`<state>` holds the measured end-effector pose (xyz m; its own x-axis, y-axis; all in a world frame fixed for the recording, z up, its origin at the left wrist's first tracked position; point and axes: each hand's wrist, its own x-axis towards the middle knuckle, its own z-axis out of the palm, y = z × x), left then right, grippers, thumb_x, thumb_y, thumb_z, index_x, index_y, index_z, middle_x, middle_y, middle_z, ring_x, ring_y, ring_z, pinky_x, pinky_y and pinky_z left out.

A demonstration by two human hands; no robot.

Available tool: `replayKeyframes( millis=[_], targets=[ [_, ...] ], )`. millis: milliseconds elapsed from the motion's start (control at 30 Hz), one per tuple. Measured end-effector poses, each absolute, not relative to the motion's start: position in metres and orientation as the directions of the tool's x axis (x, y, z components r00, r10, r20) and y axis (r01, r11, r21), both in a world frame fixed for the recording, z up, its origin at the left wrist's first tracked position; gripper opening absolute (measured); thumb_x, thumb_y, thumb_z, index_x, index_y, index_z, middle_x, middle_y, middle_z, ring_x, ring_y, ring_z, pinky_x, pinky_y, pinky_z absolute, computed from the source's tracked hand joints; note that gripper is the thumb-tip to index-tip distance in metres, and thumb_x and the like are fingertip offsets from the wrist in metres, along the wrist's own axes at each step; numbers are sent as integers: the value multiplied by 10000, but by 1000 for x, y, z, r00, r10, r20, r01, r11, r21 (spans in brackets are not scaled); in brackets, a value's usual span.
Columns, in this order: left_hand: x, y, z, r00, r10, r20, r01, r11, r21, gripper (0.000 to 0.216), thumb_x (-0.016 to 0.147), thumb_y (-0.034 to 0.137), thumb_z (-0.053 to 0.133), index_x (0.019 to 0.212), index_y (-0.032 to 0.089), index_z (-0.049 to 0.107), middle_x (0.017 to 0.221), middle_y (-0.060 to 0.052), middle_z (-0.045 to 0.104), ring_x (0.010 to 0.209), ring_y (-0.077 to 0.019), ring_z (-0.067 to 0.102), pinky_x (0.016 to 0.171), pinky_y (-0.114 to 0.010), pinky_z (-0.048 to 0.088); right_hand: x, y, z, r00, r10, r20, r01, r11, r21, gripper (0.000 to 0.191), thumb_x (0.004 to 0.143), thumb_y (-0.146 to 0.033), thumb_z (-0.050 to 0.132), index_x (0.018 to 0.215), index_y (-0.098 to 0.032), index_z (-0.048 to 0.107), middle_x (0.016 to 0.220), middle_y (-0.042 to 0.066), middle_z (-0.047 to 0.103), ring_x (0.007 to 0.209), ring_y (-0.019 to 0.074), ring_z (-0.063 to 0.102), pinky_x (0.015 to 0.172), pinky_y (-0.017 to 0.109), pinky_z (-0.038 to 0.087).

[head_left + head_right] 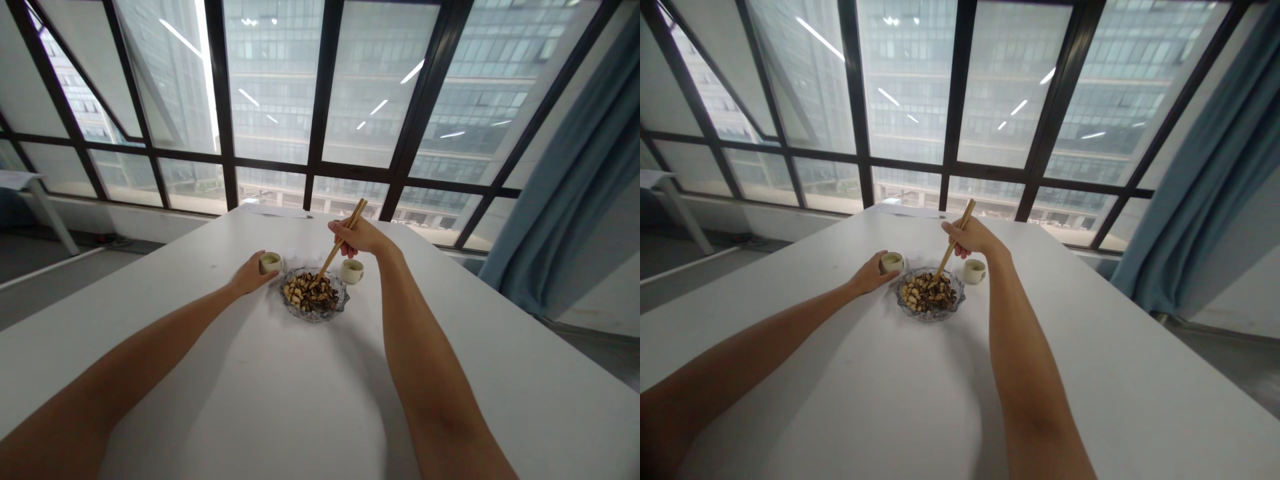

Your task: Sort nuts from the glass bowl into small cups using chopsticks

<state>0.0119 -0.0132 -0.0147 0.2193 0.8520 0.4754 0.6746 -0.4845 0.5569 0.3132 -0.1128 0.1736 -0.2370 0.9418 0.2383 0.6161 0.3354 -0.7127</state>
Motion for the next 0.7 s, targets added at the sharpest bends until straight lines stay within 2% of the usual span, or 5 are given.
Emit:
replayKeyframes(
  millis=[233, 367, 533, 700],
  targets=[
    [13, -17, -12, 222, 857, 465, 695, -474, 541, 856, 747, 631, 666, 1416, 162, 413, 1315, -151, 597, 1188, -307, 597, 1030, -434, 466, 308, -111, 168, -259, 961, 98, 653, 249, -715, 529, 896, -607, 596, 627, -152, 596, 442, 45, 618, 336, 115, 554, 344, 194, 452],
    [13, -19, -11, 224, 851, 474, 687, -483, 543, 850, 746, 619, 674, 1414, 162, 412, 1291, -145, 614, 1178, -304, 604, 1020, -435, 475, 307, -109, 164, -294, 955, 45, 653, 234, -720, 510, 907, -588, 591, 647, -150, 605, 452, 39, 623, 340, 113, 556, 365, 200, 469],
    [13, -17, -12, 229, 849, 475, 694, -485, 532, 852, 745, 641, 665, 1412, 171, 420, 1316, -148, 595, 1183, -312, 600, 1023, -446, 471, 308, -110, 165, -289, 954, 81, 642, 256, -723, 497, 931, -546, 584, 631, -149, 594, 433, 30, 610, 328, 107, 547, 345, 186, 450],
    [13, -14, -14, 223, 845, 487, 689, -490, 534, 848, 742, 635, 673, 1412, 179, 423, 1288, -141, 612, 1177, -310, 604, 1014, -441, 475, 311, -109, 168, -262, 949, 177, 612, 305, -729, 526, 939, -557, 566, 610, -147, 587, 408, 30, 588, 301, 95, 513, 314, 172, 413]
  ],
)
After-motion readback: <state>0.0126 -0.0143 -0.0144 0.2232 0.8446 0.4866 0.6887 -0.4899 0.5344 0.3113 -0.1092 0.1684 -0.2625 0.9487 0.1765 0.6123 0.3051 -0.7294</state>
